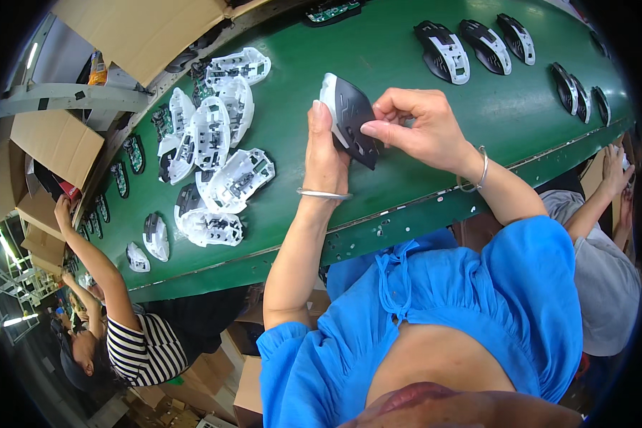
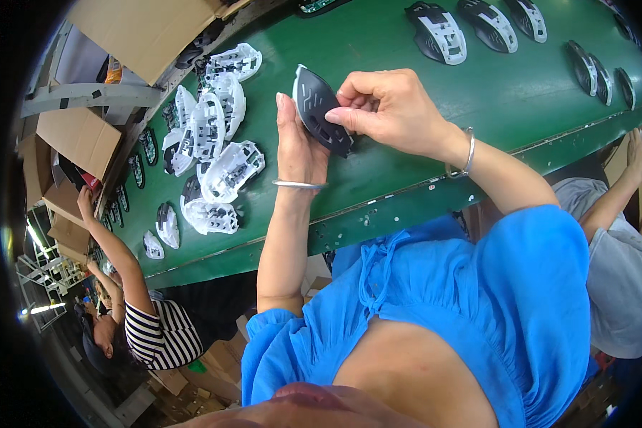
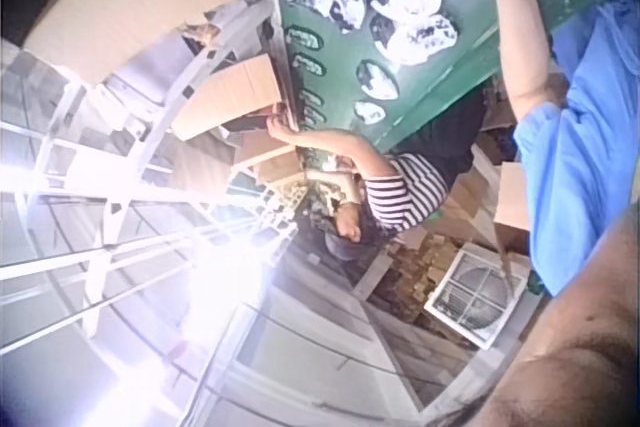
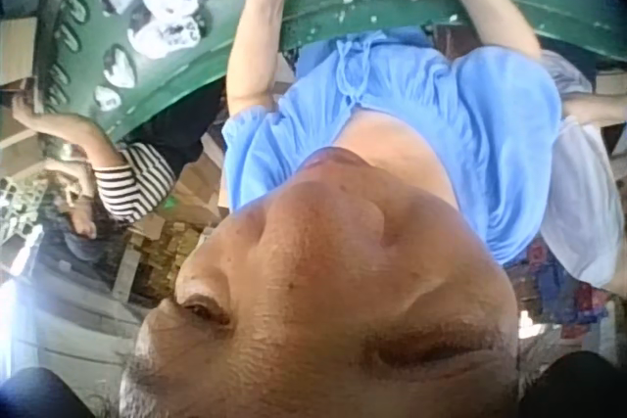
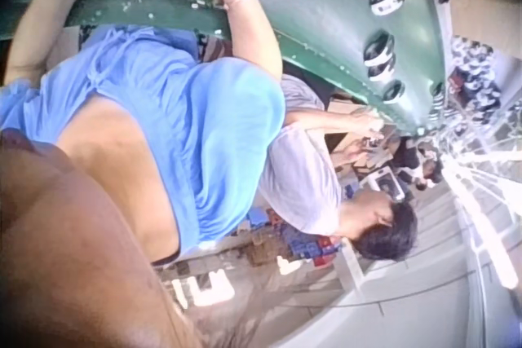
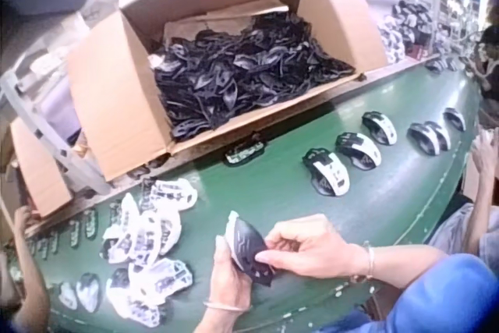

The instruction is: The person assembles computer mouse shells by fitting side pieces onto the casings by hand on a conveyor belt. The person then takes more mouse casings out of a cardboard box, places them on the conveyor belt, and resumes assembling the mouse shells.

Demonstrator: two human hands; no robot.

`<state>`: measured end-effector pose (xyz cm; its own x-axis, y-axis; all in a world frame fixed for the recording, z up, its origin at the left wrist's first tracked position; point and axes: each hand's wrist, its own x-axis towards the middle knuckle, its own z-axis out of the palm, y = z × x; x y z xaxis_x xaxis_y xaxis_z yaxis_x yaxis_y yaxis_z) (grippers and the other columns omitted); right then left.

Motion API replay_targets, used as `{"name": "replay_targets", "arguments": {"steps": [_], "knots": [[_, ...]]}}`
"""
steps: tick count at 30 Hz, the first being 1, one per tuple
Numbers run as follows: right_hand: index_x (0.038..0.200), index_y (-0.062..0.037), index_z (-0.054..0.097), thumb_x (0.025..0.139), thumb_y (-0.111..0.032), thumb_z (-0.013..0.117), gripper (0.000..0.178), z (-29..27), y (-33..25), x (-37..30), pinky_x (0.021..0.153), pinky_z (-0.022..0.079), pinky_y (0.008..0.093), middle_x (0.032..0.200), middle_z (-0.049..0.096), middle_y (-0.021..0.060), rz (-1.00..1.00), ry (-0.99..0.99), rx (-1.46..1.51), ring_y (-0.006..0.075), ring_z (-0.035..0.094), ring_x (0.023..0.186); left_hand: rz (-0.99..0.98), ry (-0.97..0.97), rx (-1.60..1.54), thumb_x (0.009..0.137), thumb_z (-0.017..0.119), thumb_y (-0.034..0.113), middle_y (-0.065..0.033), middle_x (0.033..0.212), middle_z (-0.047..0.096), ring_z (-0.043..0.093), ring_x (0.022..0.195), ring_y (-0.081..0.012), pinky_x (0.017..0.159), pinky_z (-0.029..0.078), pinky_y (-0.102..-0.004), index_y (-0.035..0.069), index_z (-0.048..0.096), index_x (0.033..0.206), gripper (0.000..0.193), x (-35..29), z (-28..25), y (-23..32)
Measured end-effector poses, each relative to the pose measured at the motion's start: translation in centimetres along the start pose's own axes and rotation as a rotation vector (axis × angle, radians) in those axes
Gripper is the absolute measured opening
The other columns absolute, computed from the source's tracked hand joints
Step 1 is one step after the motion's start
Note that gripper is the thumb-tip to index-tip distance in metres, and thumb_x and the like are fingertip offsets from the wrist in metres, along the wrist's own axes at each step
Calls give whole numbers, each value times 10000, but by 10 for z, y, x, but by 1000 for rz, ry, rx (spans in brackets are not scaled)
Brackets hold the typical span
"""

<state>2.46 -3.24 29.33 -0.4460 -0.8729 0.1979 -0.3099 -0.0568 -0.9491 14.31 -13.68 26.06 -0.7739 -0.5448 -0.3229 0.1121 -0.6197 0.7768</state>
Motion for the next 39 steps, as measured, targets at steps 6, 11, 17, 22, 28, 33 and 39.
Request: {"name": "replay_targets", "arguments": {"steps": [6, 11, 17, 22, 28, 33, 39], "knots": [[713, 9, 576, 770, -122, 735, 214, -8, -2, 4, 492, 441, 222, 580, 567, 42, 88, -85, -154, 81, 554, 523, 67, -18, 113, 947, 315, 603, -81, 1059, 564, 577, 967, -172, 824, 496, -323, 49, 466, 1200, 627, -4, -6, -7], [703, 4, 556, 768, -104, 722, 209, -8, -4, 2, 470, 427, 225, 566, 551, 54, -35, -83, -250, 90, 532, 503, 110, -61, 160, 909, 491, 554, -98, 1128, 517, 544, 1006, -170, 851, 470, -311, 20, 387, 1272, 654, -7, -10, -10], [703, -3, 569, 778, -87, 711, 181, -13, -7, 4, 444, 427, 209, 616, 596, 45, 320, -181, 110, 75, 561, 521, 305, -69, 464, 820, 700, 283, -148, 1123, 493, 541, 990, -189, 839, 475, -314, -26, 271, 1301, 714, -18, -3, -4], [782, 4, 624, 791, -90, 700, 121, -21, -6, 8, 528, 473, 202, 706, 634, 45, 395, -339, 344, 85, 588, 567, 241, -113, 398, 836, 668, 251, -124, 1127, 509, 538, 995, -181, 856, 465, -314, -10, 297, 1331, 672, -17, -8, 5], [982, 33, 637, 773, -73, 720, 249, -20, -8, 10, 775, 500, 232, 893, 657, 68, 285, -165, 519, 118, 614, 832, 560, -92, 665, 752, 703, 228, -173, 1216, 470, 528, 1085, -252, 933, 429, -349, -37, 302, 1347, 765, -14, -9, 2], [939, 32, 640, 753, -47, 726, 220, -18, -16, 7, 758, 499, 226, 860, 654, 58, 360, -174, 462, 101, 605, 784, 678, -146, 948, 727, 700, 232, -172, 1225, 450, 511, 1079, -270, 933, 417, -362, -43, 334, 1336, 762, -14, -17, 1], [843, 13, 639, 729, -43, 737, 160, -24, -4, 6, 671, 503, 216, 764, 645, 46, 416, -230, 482, 82, 593, 690, 466, -243, 806, 706, 703, 226, -187, 1218, 450, 509, 1083, -278, 939, 414, -371, -45, 316, 1341, 791, -22, -12, 1]]}}
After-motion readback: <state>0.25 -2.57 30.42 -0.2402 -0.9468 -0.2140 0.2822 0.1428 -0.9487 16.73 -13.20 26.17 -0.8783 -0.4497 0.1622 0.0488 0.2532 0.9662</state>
